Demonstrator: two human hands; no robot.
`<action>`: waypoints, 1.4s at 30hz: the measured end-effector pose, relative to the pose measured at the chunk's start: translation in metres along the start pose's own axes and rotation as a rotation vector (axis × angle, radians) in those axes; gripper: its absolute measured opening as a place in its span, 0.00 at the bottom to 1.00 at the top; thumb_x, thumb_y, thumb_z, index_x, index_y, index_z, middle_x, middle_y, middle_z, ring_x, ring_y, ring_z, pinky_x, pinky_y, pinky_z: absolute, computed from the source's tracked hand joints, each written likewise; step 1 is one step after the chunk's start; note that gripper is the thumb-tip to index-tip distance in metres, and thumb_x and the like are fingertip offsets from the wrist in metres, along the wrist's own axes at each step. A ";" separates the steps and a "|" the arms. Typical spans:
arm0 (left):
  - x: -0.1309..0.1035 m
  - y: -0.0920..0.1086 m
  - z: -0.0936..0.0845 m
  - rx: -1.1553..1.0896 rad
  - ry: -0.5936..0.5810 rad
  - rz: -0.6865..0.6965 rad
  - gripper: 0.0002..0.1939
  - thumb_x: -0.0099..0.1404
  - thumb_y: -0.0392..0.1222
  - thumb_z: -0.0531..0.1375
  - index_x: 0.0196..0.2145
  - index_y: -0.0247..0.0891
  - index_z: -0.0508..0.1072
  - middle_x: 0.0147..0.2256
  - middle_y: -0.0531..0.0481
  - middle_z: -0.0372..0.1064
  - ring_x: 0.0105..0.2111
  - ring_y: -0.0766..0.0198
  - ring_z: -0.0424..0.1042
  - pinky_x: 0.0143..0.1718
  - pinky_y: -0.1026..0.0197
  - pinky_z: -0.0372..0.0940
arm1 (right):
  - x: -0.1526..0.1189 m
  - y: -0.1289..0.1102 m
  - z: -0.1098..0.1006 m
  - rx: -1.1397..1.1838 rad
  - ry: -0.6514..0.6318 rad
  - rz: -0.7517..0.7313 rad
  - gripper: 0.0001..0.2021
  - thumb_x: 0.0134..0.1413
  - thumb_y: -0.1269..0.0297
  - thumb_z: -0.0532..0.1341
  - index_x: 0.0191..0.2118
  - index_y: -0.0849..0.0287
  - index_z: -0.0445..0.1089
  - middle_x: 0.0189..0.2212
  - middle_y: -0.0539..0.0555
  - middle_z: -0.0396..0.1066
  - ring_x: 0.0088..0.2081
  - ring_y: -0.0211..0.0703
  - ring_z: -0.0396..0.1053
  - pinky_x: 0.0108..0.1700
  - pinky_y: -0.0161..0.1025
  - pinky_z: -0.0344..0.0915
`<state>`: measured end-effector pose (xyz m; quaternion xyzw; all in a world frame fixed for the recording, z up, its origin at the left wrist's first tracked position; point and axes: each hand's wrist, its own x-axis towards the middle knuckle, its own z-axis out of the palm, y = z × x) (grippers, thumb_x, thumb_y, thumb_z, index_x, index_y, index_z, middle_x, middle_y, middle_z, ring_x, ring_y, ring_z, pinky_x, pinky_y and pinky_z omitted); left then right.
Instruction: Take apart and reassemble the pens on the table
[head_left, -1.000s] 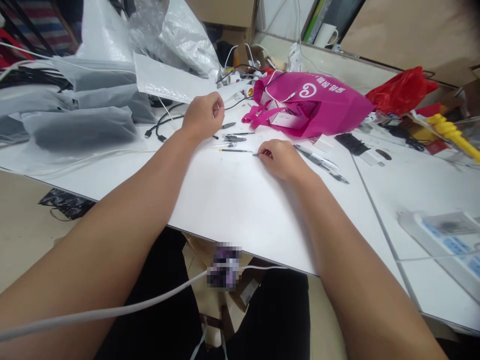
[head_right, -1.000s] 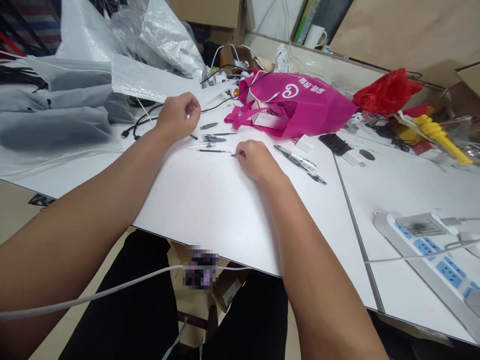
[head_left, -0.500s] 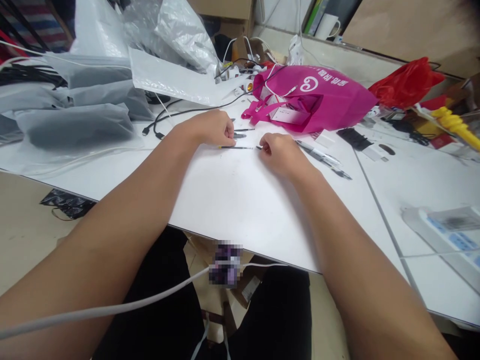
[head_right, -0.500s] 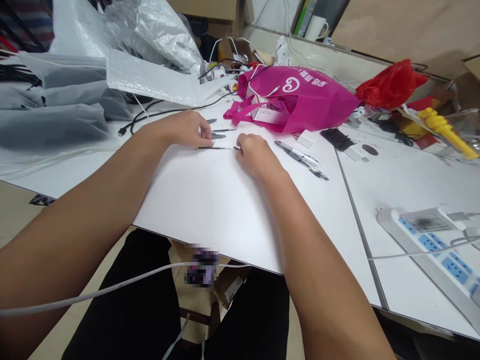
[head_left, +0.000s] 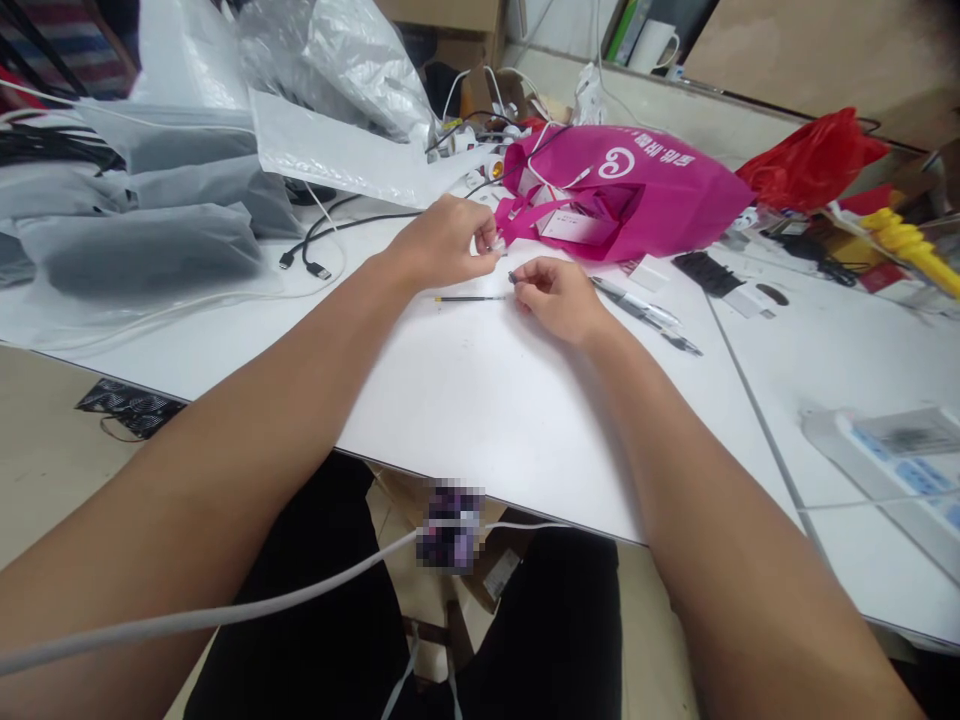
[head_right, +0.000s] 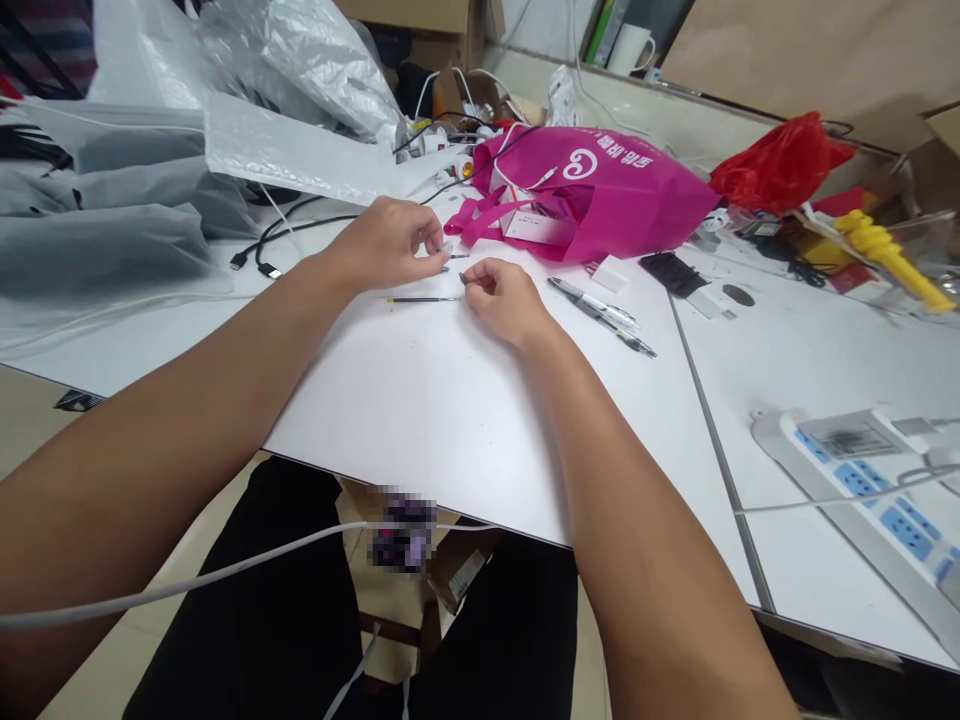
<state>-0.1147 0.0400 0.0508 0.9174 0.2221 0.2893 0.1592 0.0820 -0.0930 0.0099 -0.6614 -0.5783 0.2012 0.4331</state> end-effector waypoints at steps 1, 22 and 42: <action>0.000 0.004 0.005 -0.023 0.031 0.023 0.07 0.66 0.45 0.70 0.42 0.43 0.83 0.41 0.44 0.85 0.47 0.49 0.84 0.54 0.49 0.74 | -0.001 -0.002 0.001 0.018 -0.030 0.015 0.07 0.56 0.68 0.67 0.41 0.52 0.73 0.33 0.52 0.78 0.34 0.49 0.76 0.47 0.50 0.76; 0.001 0.027 0.037 -0.453 0.299 -0.163 0.14 0.80 0.56 0.66 0.57 0.51 0.78 0.38 0.49 0.83 0.36 0.55 0.82 0.40 0.52 0.76 | -0.008 -0.025 0.002 0.035 -0.105 0.129 0.12 0.59 0.76 0.64 0.39 0.49 0.64 0.31 0.49 0.75 0.34 0.46 0.77 0.51 0.48 0.79; 0.006 0.025 0.039 -0.605 0.339 -0.214 0.13 0.76 0.52 0.69 0.52 0.45 0.78 0.35 0.52 0.82 0.34 0.60 0.80 0.39 0.52 0.78 | 0.000 -0.016 -0.004 0.300 0.058 0.162 0.10 0.68 0.70 0.70 0.38 0.51 0.69 0.35 0.51 0.73 0.40 0.42 0.78 0.52 0.43 0.83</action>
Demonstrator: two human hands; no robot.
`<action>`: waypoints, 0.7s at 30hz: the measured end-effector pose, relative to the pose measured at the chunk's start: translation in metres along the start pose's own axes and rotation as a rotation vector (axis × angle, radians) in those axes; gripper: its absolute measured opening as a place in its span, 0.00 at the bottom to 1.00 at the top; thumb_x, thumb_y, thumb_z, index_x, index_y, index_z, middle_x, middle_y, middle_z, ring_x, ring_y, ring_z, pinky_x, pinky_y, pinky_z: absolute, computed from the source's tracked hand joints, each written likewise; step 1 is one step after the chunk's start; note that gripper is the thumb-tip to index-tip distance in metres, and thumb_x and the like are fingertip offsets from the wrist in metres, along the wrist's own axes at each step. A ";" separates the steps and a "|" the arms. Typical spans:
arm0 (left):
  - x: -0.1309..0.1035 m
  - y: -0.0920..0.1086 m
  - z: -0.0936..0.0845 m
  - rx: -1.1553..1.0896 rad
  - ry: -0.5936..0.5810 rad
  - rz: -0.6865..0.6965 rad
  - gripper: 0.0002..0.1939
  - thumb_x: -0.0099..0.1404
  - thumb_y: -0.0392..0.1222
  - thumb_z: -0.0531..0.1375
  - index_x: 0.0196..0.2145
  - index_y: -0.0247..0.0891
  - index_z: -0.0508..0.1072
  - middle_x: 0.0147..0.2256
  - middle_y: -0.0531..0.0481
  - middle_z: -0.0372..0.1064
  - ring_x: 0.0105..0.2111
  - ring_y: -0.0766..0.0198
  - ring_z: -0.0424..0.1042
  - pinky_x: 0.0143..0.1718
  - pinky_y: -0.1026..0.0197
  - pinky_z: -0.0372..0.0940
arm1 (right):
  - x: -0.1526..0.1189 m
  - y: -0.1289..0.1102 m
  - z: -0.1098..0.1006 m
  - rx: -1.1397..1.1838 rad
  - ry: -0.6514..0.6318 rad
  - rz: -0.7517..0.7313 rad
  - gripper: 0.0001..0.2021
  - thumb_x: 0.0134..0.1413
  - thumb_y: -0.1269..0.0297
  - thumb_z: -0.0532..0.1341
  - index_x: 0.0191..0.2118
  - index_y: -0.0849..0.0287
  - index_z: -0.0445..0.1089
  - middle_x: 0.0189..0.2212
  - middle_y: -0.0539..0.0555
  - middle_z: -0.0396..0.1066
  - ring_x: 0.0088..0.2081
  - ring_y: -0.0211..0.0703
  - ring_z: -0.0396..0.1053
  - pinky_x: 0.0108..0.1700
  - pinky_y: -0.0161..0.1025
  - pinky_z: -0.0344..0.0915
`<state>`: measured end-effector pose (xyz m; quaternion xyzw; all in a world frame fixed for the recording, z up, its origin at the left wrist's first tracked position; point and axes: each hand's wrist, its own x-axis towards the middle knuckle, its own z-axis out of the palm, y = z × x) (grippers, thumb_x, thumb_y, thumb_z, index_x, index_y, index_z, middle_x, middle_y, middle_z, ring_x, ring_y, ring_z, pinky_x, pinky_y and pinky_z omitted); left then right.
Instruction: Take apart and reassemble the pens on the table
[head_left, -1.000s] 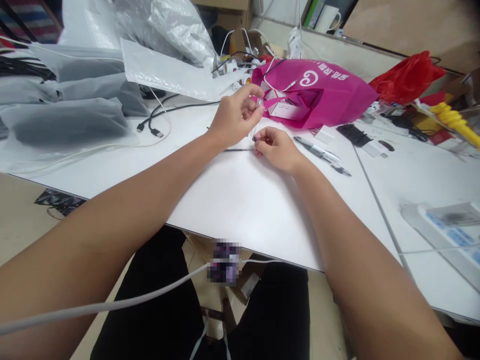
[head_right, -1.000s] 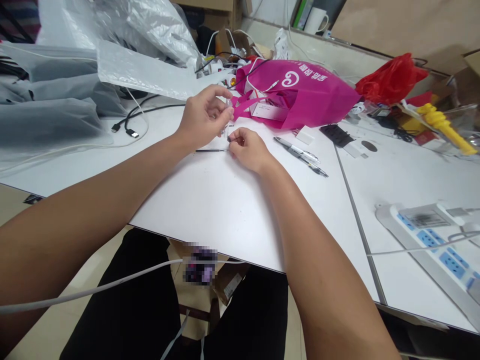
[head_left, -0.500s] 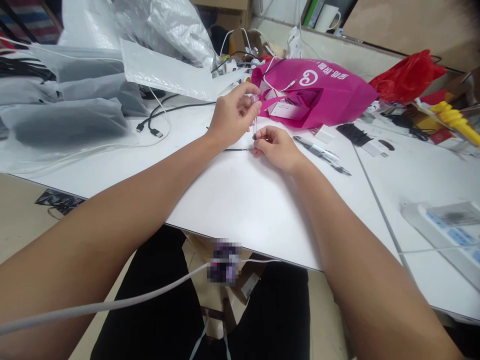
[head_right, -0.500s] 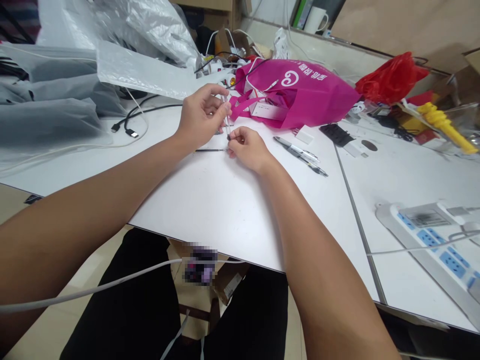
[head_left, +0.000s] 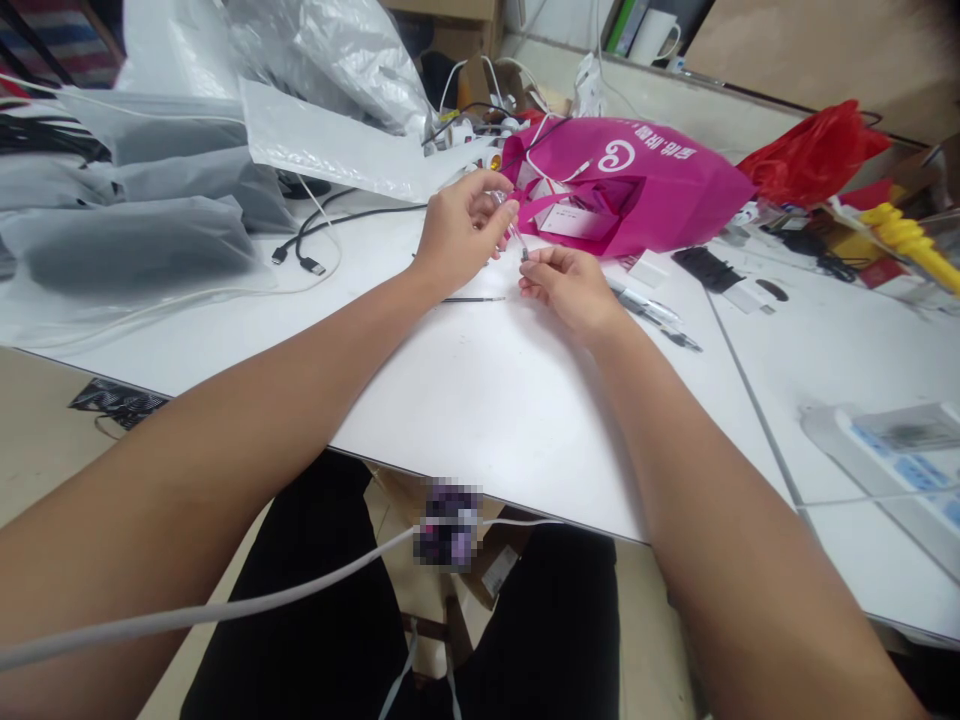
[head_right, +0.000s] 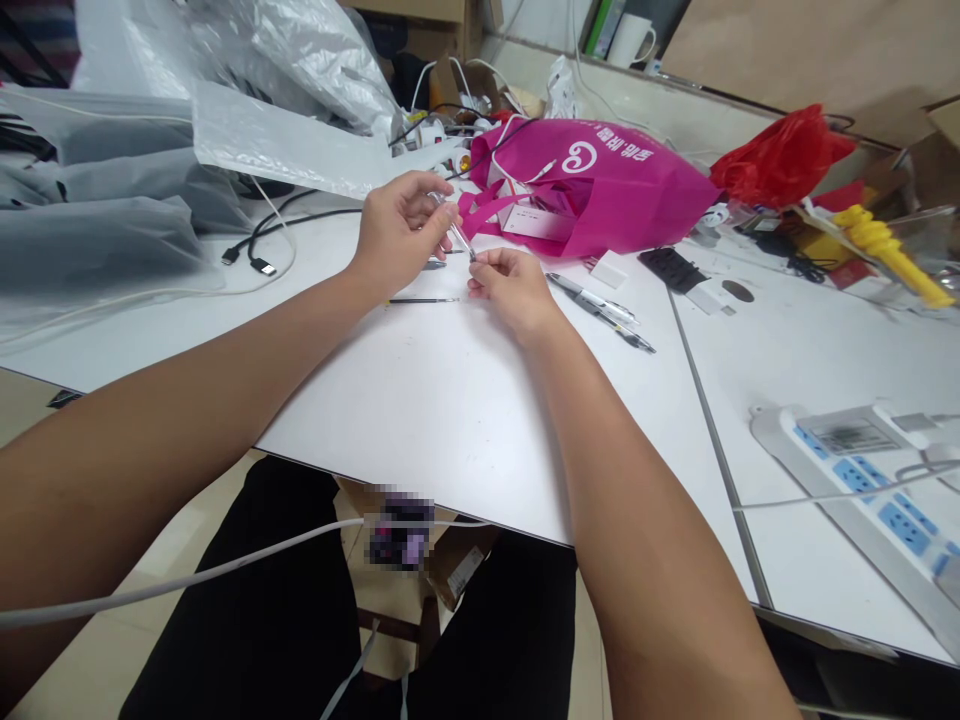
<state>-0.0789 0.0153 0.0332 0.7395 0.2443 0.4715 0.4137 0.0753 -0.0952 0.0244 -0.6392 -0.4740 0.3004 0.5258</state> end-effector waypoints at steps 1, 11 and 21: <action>0.001 -0.001 0.000 -0.016 -0.003 -0.010 0.13 0.75 0.52 0.70 0.51 0.45 0.79 0.34 0.52 0.82 0.34 0.61 0.79 0.40 0.53 0.78 | 0.001 0.001 -0.003 0.036 0.026 -0.006 0.09 0.67 0.69 0.71 0.38 0.51 0.70 0.35 0.51 0.73 0.40 0.41 0.78 0.52 0.42 0.83; -0.004 -0.012 0.008 0.039 -0.195 -0.004 0.09 0.74 0.49 0.73 0.39 0.43 0.83 0.37 0.46 0.86 0.37 0.57 0.84 0.44 0.50 0.81 | 0.018 0.012 -0.031 0.014 0.207 -0.129 0.20 0.63 0.42 0.77 0.39 0.48 0.71 0.35 0.51 0.73 0.45 0.48 0.80 0.47 0.44 0.82; -0.020 -0.005 0.024 -0.048 -0.375 -0.007 0.03 0.73 0.36 0.69 0.41 0.40 0.80 0.42 0.45 0.85 0.48 0.54 0.84 0.57 0.49 0.77 | 0.012 0.005 -0.016 -0.075 0.229 -0.263 0.21 0.70 0.35 0.71 0.51 0.45 0.75 0.49 0.58 0.83 0.58 0.58 0.79 0.56 0.54 0.79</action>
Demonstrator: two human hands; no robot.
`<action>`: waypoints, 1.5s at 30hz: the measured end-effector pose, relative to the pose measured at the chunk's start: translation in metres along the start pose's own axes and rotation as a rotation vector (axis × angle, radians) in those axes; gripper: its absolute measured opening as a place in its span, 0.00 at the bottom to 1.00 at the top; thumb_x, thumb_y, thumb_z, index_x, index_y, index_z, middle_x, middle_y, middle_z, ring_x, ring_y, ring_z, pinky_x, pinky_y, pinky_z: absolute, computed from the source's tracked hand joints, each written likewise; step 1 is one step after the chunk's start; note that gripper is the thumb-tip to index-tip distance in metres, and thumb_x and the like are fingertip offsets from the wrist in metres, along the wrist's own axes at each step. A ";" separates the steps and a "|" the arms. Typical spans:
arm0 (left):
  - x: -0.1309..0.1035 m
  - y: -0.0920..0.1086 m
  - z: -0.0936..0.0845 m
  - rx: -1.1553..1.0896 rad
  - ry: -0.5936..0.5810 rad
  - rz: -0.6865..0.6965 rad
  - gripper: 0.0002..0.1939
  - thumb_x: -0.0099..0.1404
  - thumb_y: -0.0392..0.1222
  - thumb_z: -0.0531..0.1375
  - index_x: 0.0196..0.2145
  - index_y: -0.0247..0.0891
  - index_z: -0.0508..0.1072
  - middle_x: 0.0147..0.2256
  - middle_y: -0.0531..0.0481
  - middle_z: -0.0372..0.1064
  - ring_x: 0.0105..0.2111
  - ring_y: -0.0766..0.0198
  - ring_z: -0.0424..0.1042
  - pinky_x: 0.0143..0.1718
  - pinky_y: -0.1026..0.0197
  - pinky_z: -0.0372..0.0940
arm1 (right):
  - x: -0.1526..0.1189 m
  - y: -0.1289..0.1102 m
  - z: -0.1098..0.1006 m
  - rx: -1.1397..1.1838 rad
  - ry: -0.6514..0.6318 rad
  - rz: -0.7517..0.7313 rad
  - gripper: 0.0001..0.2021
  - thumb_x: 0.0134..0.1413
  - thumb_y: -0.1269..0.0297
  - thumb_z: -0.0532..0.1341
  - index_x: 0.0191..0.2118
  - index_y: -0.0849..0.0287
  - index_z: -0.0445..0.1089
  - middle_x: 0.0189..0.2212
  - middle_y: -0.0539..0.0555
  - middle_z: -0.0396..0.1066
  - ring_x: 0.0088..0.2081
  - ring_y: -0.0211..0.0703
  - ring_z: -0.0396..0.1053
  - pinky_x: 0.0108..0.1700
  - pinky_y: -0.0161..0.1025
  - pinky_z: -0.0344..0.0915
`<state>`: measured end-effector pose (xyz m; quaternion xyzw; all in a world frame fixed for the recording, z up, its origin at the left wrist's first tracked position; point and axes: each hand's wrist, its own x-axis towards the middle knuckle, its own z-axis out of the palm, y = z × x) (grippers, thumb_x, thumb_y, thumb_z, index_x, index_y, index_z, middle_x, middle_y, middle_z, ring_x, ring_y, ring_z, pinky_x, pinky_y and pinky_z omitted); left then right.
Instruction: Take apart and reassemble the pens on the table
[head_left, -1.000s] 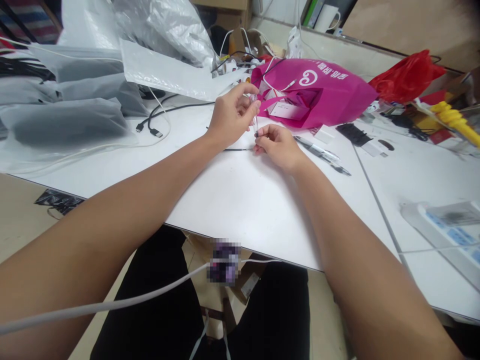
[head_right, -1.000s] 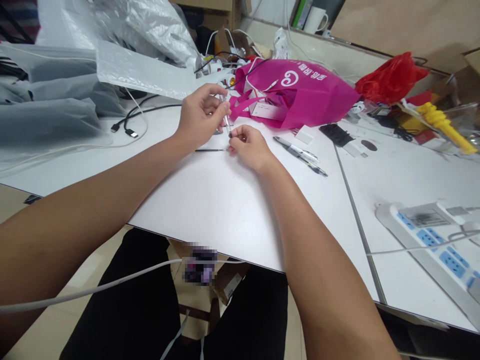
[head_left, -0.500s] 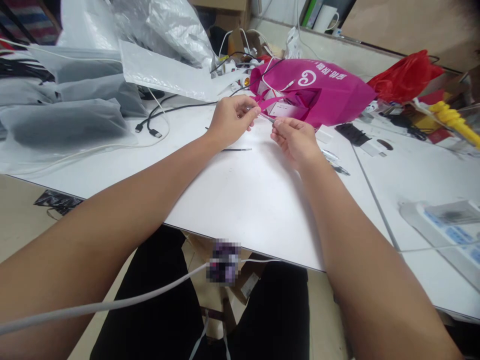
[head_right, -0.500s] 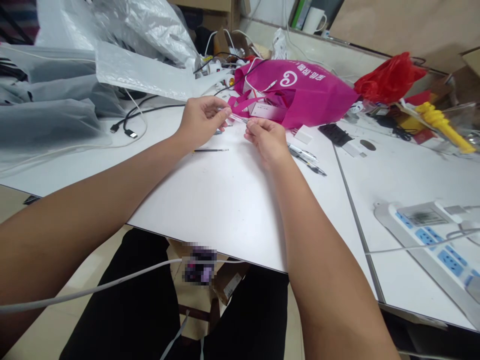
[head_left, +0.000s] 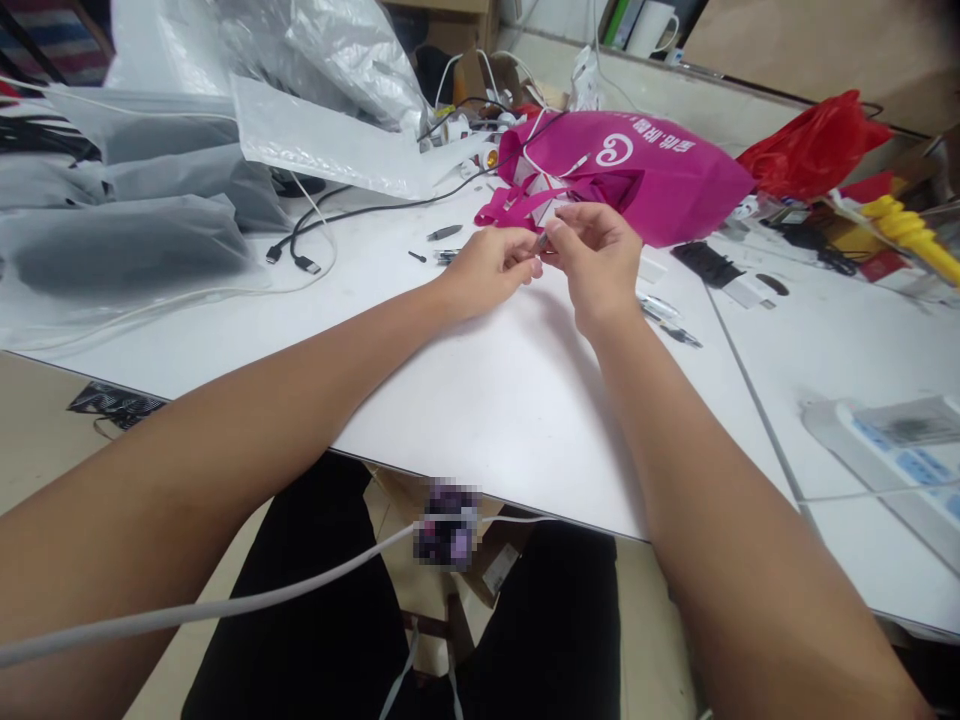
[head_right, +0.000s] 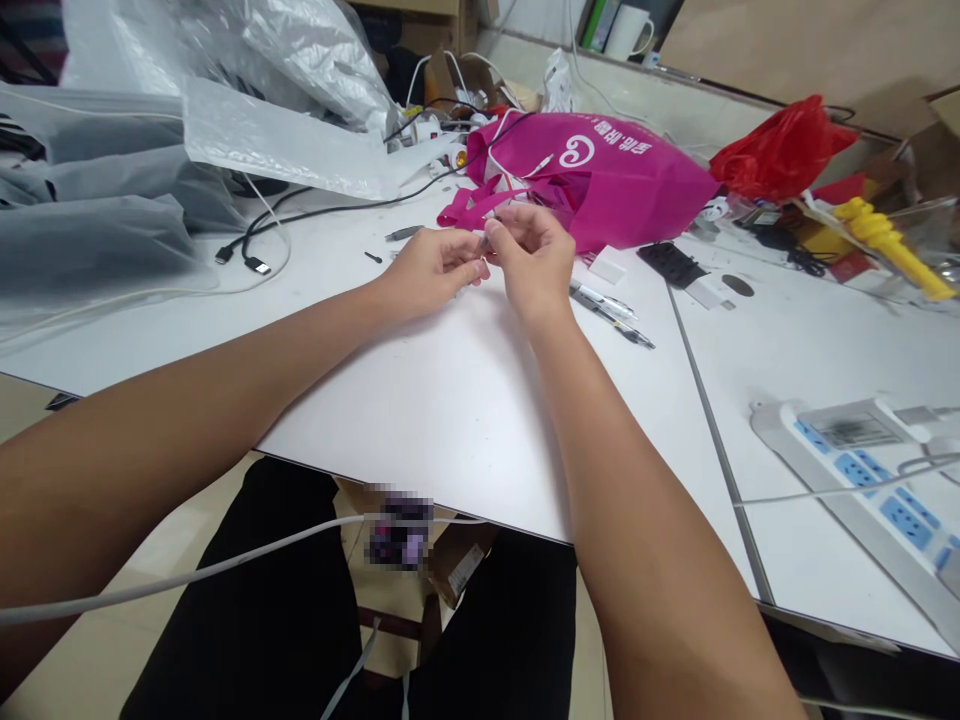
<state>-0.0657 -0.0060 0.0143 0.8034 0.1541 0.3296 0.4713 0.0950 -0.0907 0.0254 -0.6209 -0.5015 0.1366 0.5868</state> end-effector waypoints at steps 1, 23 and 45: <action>0.000 0.001 0.001 -0.035 -0.007 0.002 0.03 0.74 0.34 0.68 0.41 0.41 0.79 0.42 0.44 0.85 0.48 0.55 0.84 0.57 0.49 0.77 | -0.002 -0.003 0.001 -0.018 -0.002 -0.022 0.21 0.70 0.35 0.71 0.52 0.45 0.75 0.50 0.58 0.83 0.59 0.59 0.78 0.57 0.55 0.79; -0.001 0.018 0.003 -0.315 -0.011 0.003 0.09 0.77 0.30 0.70 0.37 0.36 0.78 0.34 0.49 0.81 0.34 0.63 0.80 0.46 0.54 0.75 | -0.004 0.004 0.005 -0.248 0.047 -0.280 0.27 0.81 0.36 0.59 0.48 0.54 0.83 0.44 0.59 0.85 0.48 0.55 0.87 0.50 0.51 0.84; 0.000 0.029 -0.008 -0.602 0.122 -0.103 0.12 0.84 0.28 0.61 0.40 0.35 0.78 0.36 0.49 0.83 0.36 0.66 0.79 0.52 0.56 0.77 | -0.025 -0.049 0.012 0.185 -0.218 0.631 0.08 0.66 0.71 0.62 0.34 0.56 0.70 0.36 0.59 0.84 0.23 0.34 0.61 0.24 0.35 0.51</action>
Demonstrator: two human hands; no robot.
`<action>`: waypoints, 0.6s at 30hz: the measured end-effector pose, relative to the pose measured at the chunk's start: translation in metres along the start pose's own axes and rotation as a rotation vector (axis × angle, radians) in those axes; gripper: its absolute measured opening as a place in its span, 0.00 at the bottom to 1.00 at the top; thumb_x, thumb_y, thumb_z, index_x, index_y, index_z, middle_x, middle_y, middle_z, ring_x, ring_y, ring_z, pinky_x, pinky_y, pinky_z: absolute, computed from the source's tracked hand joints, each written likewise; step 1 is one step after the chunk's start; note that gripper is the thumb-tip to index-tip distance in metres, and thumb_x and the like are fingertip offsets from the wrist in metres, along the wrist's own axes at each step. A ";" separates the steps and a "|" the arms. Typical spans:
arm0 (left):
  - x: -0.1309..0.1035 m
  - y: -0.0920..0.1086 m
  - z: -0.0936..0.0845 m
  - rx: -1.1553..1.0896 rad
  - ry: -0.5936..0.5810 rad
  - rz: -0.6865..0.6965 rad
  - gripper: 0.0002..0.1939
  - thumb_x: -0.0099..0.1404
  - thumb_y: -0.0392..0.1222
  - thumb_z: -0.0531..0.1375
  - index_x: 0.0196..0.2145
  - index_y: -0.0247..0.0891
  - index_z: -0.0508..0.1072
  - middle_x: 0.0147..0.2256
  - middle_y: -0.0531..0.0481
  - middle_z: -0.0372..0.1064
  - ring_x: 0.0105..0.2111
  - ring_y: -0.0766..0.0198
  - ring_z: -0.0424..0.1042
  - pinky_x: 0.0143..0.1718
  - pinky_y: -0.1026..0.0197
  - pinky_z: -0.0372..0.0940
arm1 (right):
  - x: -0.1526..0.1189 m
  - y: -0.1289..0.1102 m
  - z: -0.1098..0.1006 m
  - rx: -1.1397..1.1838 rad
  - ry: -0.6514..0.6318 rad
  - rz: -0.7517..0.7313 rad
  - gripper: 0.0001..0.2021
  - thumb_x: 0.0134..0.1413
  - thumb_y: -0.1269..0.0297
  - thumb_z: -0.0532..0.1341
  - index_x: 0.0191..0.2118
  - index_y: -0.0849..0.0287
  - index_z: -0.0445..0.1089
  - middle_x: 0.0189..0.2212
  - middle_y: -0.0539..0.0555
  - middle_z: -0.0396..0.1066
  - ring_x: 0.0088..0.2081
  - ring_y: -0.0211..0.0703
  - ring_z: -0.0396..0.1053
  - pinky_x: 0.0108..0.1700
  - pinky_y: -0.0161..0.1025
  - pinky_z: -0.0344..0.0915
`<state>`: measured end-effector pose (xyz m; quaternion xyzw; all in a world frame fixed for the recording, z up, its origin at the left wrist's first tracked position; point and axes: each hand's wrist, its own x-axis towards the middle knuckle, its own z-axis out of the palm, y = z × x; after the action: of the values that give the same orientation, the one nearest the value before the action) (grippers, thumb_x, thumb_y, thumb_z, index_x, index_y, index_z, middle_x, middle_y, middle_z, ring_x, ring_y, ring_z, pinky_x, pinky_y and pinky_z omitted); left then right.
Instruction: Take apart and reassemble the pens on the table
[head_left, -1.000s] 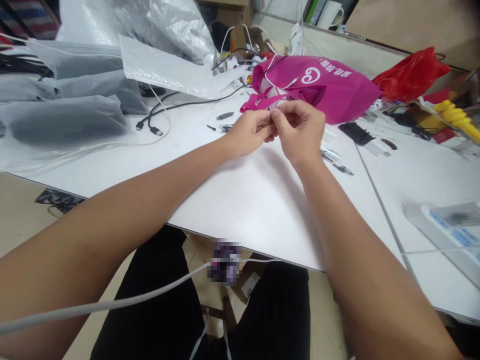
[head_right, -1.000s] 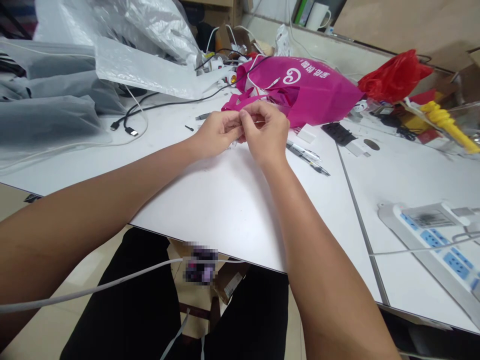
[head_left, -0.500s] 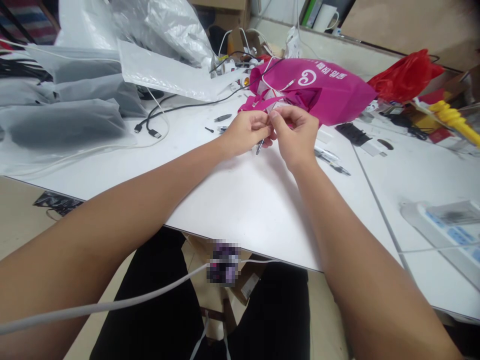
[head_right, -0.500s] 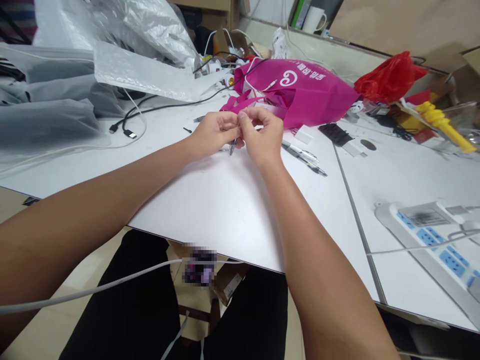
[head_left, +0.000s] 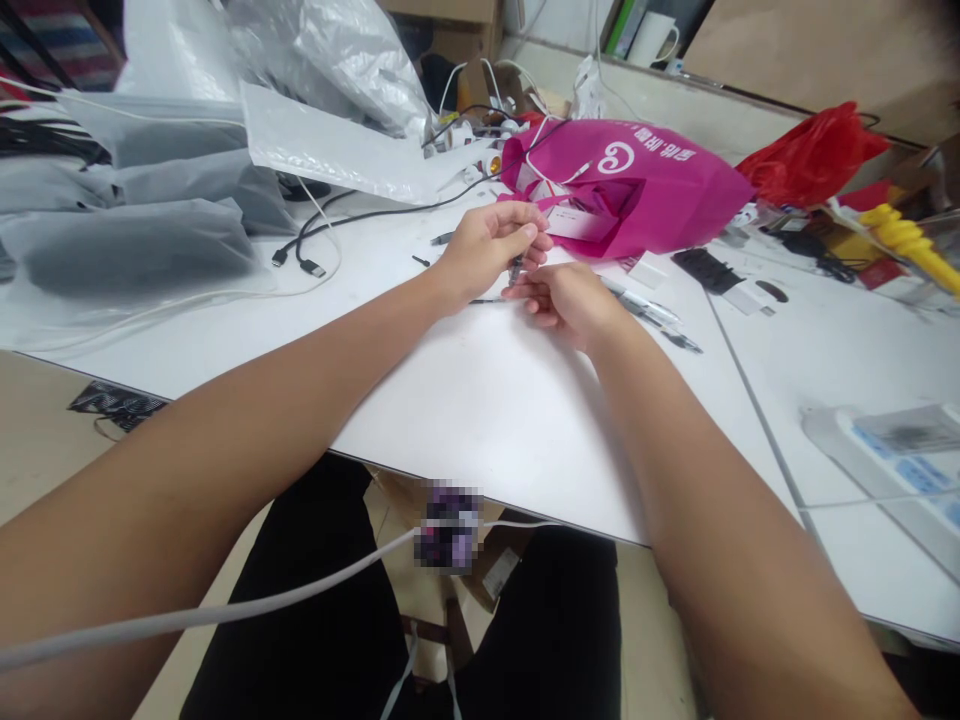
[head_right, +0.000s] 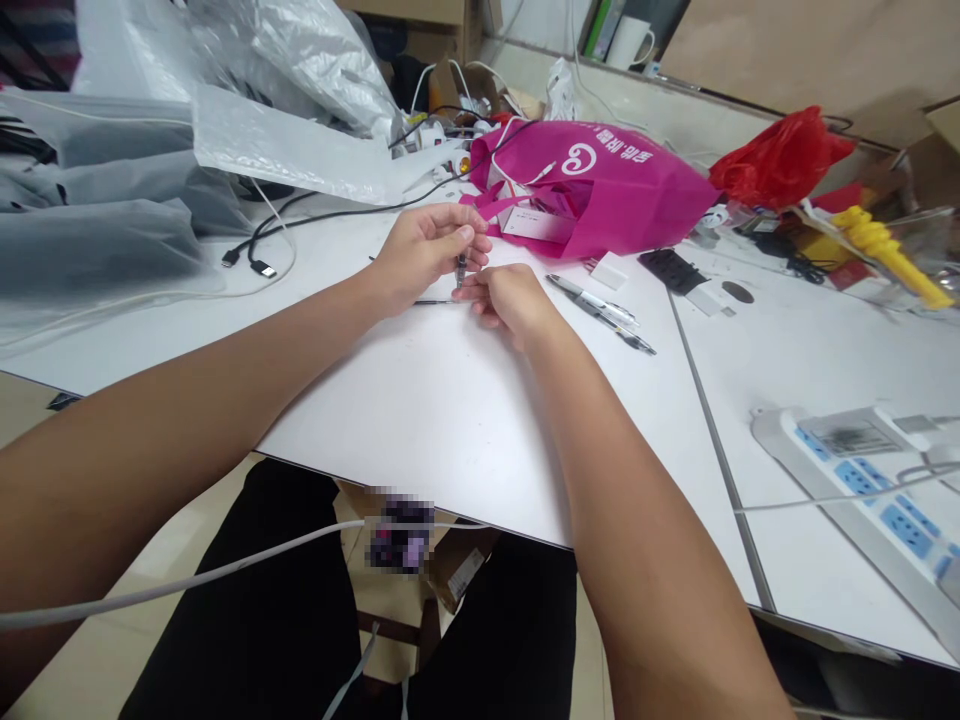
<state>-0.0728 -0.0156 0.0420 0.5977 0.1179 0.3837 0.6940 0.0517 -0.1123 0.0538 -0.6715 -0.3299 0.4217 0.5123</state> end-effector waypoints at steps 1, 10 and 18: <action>0.000 0.000 0.000 -0.002 -0.005 0.010 0.11 0.84 0.29 0.62 0.40 0.35 0.79 0.36 0.50 0.82 0.36 0.67 0.79 0.51 0.56 0.77 | -0.001 -0.001 0.001 0.049 -0.006 -0.018 0.06 0.65 0.71 0.63 0.34 0.55 0.70 0.35 0.58 0.84 0.23 0.34 0.62 0.24 0.35 0.51; 0.004 -0.005 -0.004 0.059 -0.005 0.035 0.08 0.79 0.33 0.66 0.39 0.41 0.80 0.37 0.51 0.83 0.39 0.62 0.81 0.58 0.50 0.78 | -0.002 -0.003 -0.004 -0.118 0.117 0.023 0.09 0.62 0.75 0.63 0.30 0.58 0.73 0.34 0.60 0.85 0.21 0.33 0.60 0.22 0.36 0.51; 0.012 0.002 -0.010 0.257 0.113 0.001 0.06 0.71 0.35 0.63 0.34 0.42 0.72 0.28 0.50 0.67 0.33 0.58 0.74 0.42 0.52 0.73 | 0.012 0.012 -0.009 -0.269 0.164 -0.094 0.08 0.61 0.74 0.65 0.31 0.56 0.74 0.37 0.59 0.86 0.22 0.36 0.61 0.23 0.37 0.55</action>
<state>-0.0723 -0.0002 0.0449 0.6593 0.2048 0.3986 0.6037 0.0648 -0.1081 0.0409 -0.7500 -0.3716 0.2931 0.4621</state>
